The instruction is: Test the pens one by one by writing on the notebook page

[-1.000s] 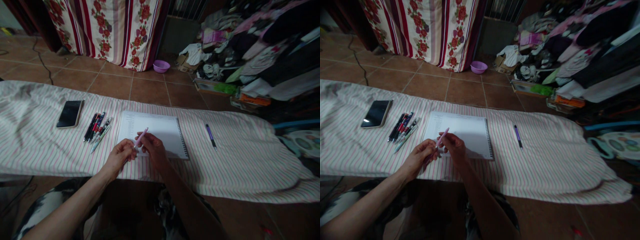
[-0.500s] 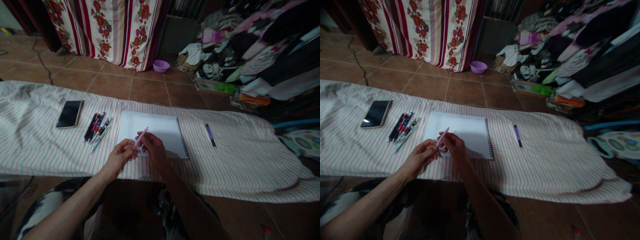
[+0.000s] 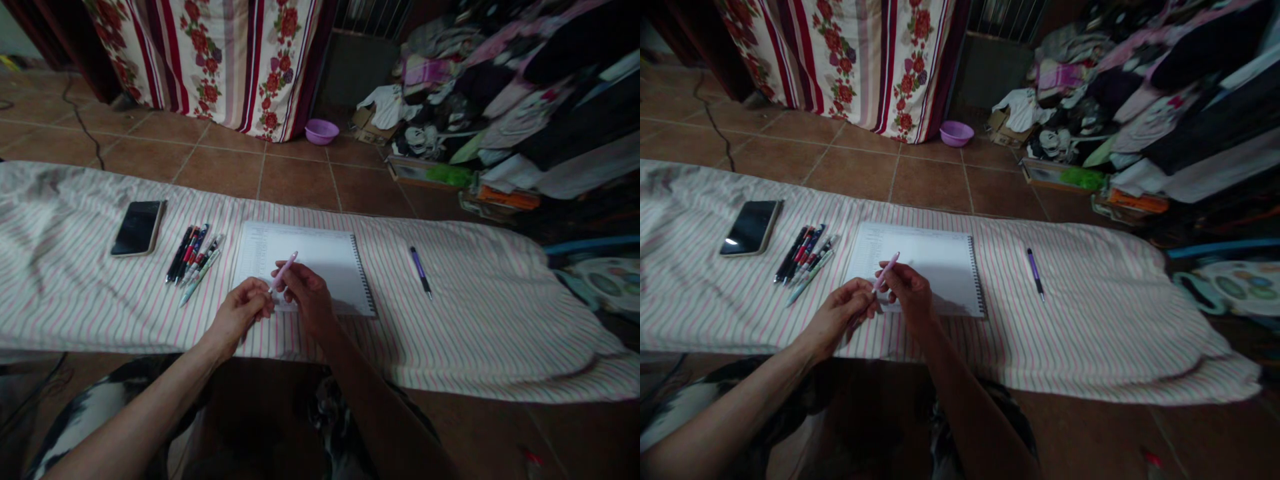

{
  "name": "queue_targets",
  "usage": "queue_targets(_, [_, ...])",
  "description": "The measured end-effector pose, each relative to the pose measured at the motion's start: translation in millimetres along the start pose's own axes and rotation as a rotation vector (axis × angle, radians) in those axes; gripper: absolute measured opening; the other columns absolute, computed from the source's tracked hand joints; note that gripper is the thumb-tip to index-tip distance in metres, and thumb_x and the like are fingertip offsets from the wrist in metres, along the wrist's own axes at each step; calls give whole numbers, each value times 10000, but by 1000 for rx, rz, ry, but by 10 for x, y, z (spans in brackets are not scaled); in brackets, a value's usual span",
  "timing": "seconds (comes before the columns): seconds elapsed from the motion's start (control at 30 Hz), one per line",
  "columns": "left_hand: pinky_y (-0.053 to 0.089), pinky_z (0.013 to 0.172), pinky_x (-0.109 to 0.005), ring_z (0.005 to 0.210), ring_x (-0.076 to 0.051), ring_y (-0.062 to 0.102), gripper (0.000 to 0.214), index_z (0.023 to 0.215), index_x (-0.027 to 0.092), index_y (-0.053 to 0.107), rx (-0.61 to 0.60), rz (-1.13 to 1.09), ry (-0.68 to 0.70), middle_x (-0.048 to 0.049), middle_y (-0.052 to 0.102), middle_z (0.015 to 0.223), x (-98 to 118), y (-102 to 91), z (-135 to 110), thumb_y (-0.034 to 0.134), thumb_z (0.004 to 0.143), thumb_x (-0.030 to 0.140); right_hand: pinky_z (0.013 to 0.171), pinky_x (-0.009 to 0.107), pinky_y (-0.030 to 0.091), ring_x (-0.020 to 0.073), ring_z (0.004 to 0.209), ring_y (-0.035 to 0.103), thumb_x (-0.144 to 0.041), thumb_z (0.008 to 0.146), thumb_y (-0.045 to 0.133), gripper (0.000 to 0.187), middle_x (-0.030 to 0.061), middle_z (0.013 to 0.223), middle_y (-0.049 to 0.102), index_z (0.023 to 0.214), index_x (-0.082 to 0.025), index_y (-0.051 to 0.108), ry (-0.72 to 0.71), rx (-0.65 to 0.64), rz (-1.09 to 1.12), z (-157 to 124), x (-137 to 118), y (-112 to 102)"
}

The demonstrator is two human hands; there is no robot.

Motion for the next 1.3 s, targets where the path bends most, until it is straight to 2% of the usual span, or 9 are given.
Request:
queue_targets(0.53, [300, 478, -179, 490, -53, 459, 168, 750, 163, 521, -18, -15, -4, 29, 578, 574, -22, -11, 8, 639, 709, 276, 442, 183, 357, 74, 573, 507, -339, 714, 652, 223, 19, 795, 672, 893, -210, 680, 17, 31, 7, -4, 19, -20])
queue_targets(0.77, [306, 483, -184, 495, -57, 459, 166, 744, 161, 529, -27, -1, 11, 26, 578, 572, -15, -11, 8, 641, 712, 280, 443, 183, 356, 73, 570, 519, -330, 724, 641, 206, 17, 794, 675, 892, -217, 681, 17, 5, -15, -3, 33, -13])
queue_targets(1.13, [351, 587, -216, 593, -86, 491, 150, 781, 138, 594, -93, -45, 7, -9, 601, 639, -24, -17, 14, 623, 749, 282, 440, 184, 348, 63, 537, 506, -335, 715, 649, 201, 11, 779, 675, 876, -219, 687, 21, 10, -50, -6, 50, -7])
queue_targets(1.3, [363, 638, -230, 673, -115, 519, 130, 782, 121, 653, -96, -70, -5, -44, 642, 718, -9, -23, 17, 635, 695, 216, 427, 182, 350, 62, 525, 501, -345, 706, 656, 215, 17, 785, 677, 873, -212, 686, 18, 38, -58, -1, 40, -24])
Point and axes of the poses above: each hand's wrist, its own z-axis towards the middle knuckle, its own y-axis out of the palm, x = y × z, the point moved 4 cm from there along z, towards the middle knuckle
